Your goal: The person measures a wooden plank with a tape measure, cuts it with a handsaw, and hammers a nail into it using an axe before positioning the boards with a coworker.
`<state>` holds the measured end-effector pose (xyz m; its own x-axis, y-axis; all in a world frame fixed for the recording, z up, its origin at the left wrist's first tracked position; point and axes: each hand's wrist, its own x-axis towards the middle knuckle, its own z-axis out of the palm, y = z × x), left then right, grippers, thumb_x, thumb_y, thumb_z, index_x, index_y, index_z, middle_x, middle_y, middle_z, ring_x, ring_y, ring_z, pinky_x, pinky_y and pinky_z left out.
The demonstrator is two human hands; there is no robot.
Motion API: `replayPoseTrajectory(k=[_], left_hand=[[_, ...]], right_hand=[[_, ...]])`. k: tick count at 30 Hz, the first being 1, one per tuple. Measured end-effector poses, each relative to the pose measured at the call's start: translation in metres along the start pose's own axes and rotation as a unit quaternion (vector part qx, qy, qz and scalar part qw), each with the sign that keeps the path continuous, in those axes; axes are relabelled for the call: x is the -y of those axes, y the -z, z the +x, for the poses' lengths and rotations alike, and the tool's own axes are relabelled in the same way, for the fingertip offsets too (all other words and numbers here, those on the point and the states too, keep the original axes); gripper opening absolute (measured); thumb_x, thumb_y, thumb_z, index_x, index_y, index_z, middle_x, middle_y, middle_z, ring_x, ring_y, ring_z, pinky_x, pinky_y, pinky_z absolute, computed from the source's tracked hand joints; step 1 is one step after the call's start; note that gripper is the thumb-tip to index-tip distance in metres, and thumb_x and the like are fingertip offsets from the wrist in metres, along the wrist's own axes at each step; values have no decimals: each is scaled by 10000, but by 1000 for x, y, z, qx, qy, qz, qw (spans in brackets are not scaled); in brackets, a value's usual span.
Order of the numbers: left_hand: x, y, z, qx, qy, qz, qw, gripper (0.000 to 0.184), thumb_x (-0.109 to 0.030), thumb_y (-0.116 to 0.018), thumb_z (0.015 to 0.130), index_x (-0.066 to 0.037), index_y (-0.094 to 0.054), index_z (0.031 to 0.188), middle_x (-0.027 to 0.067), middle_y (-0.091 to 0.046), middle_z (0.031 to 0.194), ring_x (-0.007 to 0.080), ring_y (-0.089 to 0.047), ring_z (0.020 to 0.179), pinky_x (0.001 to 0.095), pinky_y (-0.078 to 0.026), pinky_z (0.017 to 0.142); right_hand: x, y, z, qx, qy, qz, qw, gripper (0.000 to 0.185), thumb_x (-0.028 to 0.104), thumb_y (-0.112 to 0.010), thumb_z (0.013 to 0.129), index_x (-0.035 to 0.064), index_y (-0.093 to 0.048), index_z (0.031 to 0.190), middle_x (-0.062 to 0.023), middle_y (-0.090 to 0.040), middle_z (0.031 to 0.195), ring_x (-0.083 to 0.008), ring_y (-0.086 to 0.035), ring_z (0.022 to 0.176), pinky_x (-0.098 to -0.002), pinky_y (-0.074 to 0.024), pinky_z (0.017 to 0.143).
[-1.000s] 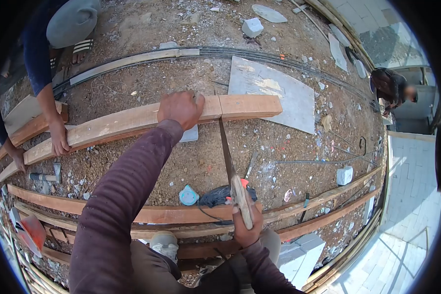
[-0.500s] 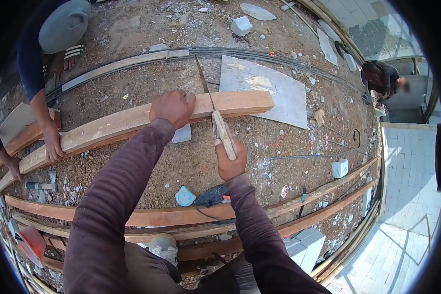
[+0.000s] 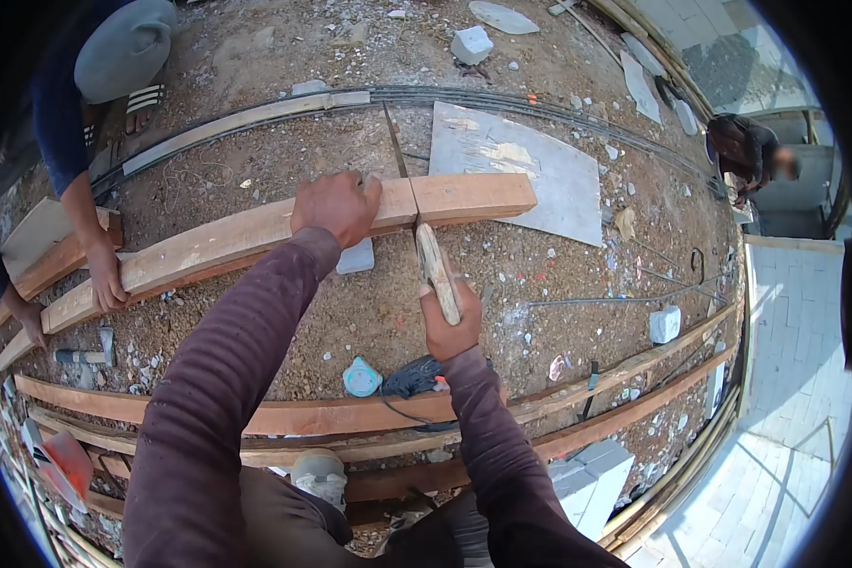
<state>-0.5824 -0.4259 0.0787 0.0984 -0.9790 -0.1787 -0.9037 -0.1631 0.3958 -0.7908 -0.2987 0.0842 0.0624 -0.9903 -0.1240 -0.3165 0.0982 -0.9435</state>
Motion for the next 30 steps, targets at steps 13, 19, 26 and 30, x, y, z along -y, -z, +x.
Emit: replayPoseTrajectory(k=[13, 19, 26, 30], left_hand=[[1, -11, -7, -12, 7, -22, 1000, 520, -427, -416, 992, -13, -729, 971, 246, -716, 919, 413, -684, 903, 507, -476, 924], [-3, 3, -1, 7, 8, 7, 1000, 520, -429, -401, 991, -24, -726, 968, 210, -727, 955, 369, -688, 941, 503, -443, 963], [1, -5, -7, -11, -1, -4, 1000, 522, -430, -408, 994, -19, -730, 963, 225, -723, 927, 386, -687, 928, 512, -455, 944], [1, -1, 7, -34, -8, -12, 999, 529, -433, -421, 996, -5, -731, 961, 258, -712, 878, 429, -682, 884, 513, -475, 916]], right_hand=[[-10, 3, -16, -7, -6, -7, 1000, 513, 43, -600, 918, -56, -503, 1412, -161, -691, 1072, -146, -628, 890, -304, -521, 824], [5, 46, -146, -16, -11, -64, 998, 537, 58, -599, 906, -84, -488, 1412, -233, -625, 1322, -260, -615, 1229, -328, -451, 1033], [-20, -1, -28, -16, -2, -21, 1000, 521, 71, -611, 918, -72, -499, 1406, -186, -682, 1184, -190, -650, 1043, -308, -494, 921], [-11, 50, -147, -16, 27, -102, 994, 536, 46, -572, 925, -81, -462, 1434, -205, -643, 1280, -214, -644, 1111, -327, -484, 969]])
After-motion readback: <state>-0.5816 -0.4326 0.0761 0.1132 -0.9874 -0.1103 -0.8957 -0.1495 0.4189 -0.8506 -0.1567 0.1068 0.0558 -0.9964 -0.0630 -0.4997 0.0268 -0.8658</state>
